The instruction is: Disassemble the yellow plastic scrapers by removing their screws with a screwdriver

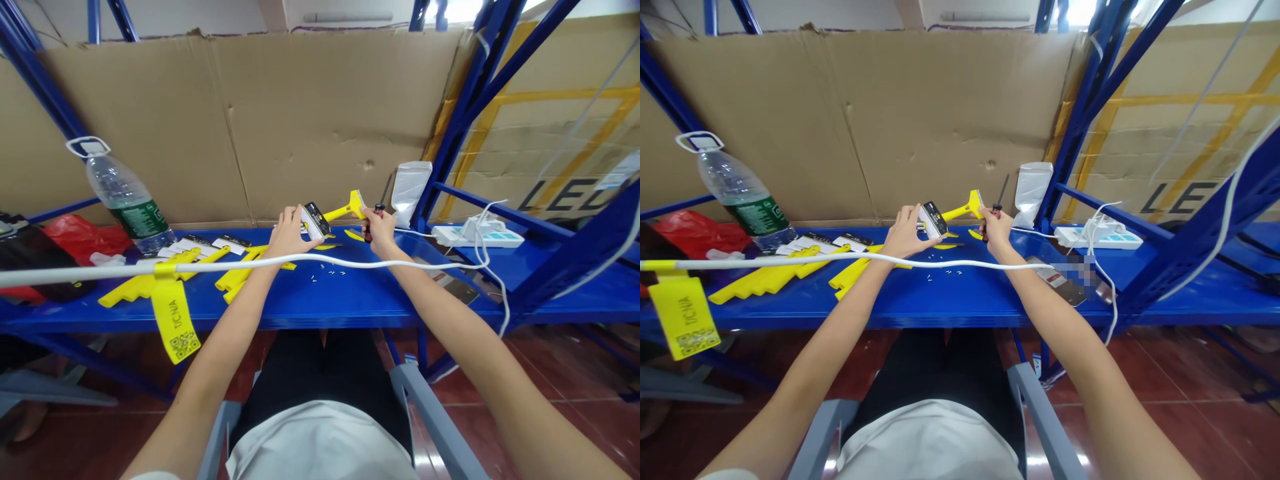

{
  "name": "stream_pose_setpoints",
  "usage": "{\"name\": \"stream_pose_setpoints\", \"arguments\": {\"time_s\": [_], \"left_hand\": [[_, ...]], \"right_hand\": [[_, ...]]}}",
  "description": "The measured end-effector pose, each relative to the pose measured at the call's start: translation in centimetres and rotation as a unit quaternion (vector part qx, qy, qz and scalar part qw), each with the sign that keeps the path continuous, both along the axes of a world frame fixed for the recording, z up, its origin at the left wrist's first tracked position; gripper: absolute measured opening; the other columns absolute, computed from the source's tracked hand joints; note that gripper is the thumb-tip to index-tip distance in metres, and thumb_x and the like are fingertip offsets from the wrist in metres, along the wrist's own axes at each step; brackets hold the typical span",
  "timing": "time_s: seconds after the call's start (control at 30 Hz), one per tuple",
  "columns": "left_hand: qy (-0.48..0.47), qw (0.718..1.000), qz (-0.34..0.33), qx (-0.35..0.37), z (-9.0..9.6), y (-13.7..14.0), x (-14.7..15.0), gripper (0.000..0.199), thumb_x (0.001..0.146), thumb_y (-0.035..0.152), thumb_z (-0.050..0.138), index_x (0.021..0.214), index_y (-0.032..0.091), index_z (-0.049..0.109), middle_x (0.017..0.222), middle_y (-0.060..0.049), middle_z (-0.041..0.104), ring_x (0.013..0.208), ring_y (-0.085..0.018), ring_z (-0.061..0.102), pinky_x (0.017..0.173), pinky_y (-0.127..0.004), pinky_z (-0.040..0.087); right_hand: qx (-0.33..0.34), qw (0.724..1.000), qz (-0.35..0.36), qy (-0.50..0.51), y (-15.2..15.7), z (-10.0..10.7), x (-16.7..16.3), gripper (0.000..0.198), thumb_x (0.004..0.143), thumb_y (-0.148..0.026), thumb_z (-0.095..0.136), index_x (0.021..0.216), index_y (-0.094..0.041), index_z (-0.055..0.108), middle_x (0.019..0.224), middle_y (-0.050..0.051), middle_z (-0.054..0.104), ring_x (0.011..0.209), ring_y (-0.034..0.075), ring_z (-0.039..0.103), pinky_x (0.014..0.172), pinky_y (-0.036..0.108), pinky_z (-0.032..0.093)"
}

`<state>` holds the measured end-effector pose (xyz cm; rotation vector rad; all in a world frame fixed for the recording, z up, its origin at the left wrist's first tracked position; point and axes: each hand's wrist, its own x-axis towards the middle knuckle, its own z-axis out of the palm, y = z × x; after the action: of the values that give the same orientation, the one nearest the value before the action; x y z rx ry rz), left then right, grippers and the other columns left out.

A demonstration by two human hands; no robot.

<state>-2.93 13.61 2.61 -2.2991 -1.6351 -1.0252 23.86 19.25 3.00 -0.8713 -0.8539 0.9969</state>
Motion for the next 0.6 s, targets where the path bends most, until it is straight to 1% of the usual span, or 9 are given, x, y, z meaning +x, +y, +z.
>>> {"name": "stream_pose_setpoints", "arguments": {"time_s": [0.1, 0.2, 0.27, 0.33, 0.4, 0.47, 0.53, 0.6], "left_hand": [[-0.002, 1.000, 0.017, 0.005, 0.4, -0.6, 0.0, 0.126, 0.088, 0.080, 0.090, 0.184, 0.019, 0.037, 0.168, -0.028, 0.054, 0.157, -0.051, 0.055, 0.128, -0.064, 0.052], [-0.032, 0.998, 0.054, 0.009, 1.4, -1.5, 0.0, 0.115, 0.093, 0.081, 0.085, 0.179, 0.018, 0.041, 0.167, -0.028, 0.059, 0.156, -0.048, 0.059, 0.128, -0.061, 0.051], [-0.050, 0.993, 0.102, -0.001, 2.6, -1.9, -0.1, 0.104, 0.099, 0.084, 0.075, 0.174, 0.017, 0.046, 0.163, -0.029, 0.065, 0.153, -0.048, 0.063, 0.125, -0.060, 0.053], [-0.045, 0.985, 0.161, -0.030, 4.0, -1.6, -0.3, 0.097, 0.106, 0.087, 0.059, 0.169, 0.014, 0.050, 0.155, -0.032, 0.071, 0.147, -0.051, 0.068, 0.120, -0.062, 0.054], [-0.017, 0.974, 0.214, -0.078, 5.6, -0.6, -0.6, 0.095, 0.111, 0.089, 0.042, 0.162, 0.009, 0.056, 0.146, -0.036, 0.075, 0.142, -0.054, 0.071, 0.118, -0.063, 0.054], [0.019, 0.959, 0.252, -0.131, 6.9, 1.1, -0.8, 0.098, 0.113, 0.088, 0.032, 0.156, 0.005, 0.060, 0.143, -0.038, 0.077, 0.141, -0.055, 0.072, 0.119, -0.063, 0.052], [0.055, 0.945, 0.271, -0.177, 7.7, 3.2, -0.9, 0.098, 0.113, 0.086, 0.033, 0.156, 0.003, 0.062, 0.150, -0.040, 0.074, 0.146, -0.054, 0.070, 0.121, -0.060, 0.050], [0.084, 0.937, 0.270, -0.207, 7.8, 5.0, -0.8, 0.097, 0.111, 0.086, 0.042, 0.158, 0.003, 0.062, 0.154, -0.040, 0.072, 0.149, -0.054, 0.068, 0.122, -0.059, 0.050]], "right_hand": [[0.000, 1.000, -0.015, 0.018, 0.2, 0.2, 0.3, 0.027, 0.091, -0.028, 0.090, 0.088, -0.022, 0.064, 0.072, 0.000, 0.079, 0.040, 0.008, 0.047, 0.032, 0.020, 0.034], [0.007, 0.999, -0.031, 0.040, 0.4, 0.5, 0.9, 0.027, 0.093, -0.029, 0.089, 0.089, -0.023, 0.063, 0.075, -0.001, 0.080, 0.040, 0.007, 0.048, 0.032, 0.020, 0.035], [0.013, 0.998, -0.040, 0.054, 0.7, 0.8, 1.4, 0.027, 0.096, -0.030, 0.087, 0.090, -0.024, 0.062, 0.077, -0.002, 0.081, 0.040, 0.007, 0.048, 0.033, 0.019, 0.037], [0.016, 0.997, -0.048, 0.066, 0.9, 0.9, 1.7, 0.029, 0.096, -0.033, 0.087, 0.091, -0.024, 0.060, 0.078, -0.002, 0.081, 0.040, 0.006, 0.049, 0.033, 0.018, 0.037], [0.019, 0.996, -0.053, 0.075, 1.0, 1.0, 2.0, 0.034, 0.094, -0.036, 0.091, 0.090, -0.025, 0.059, 0.079, -0.003, 0.081, 0.040, 0.006, 0.048, 0.033, 0.018, 0.038], [0.019, 0.995, -0.057, 0.084, 1.2, 1.2, 2.1, 0.038, 0.093, -0.037, 0.093, 0.089, -0.025, 0.057, 0.078, -0.003, 0.080, 0.040, 0.006, 0.048, 0.034, 0.018, 0.039], [0.016, 0.994, -0.057, 0.090, 1.2, 1.2, 2.1, 0.035, 0.096, -0.035, 0.090, 0.089, -0.025, 0.057, 0.077, -0.004, 0.079, 0.040, 0.006, 0.048, 0.034, 0.018, 0.039], [0.014, 0.994, -0.052, 0.094, 1.1, 1.2, 2.1, 0.032, 0.096, -0.034, 0.089, 0.090, -0.025, 0.059, 0.077, -0.004, 0.080, 0.041, 0.007, 0.049, 0.033, 0.019, 0.038]]}}
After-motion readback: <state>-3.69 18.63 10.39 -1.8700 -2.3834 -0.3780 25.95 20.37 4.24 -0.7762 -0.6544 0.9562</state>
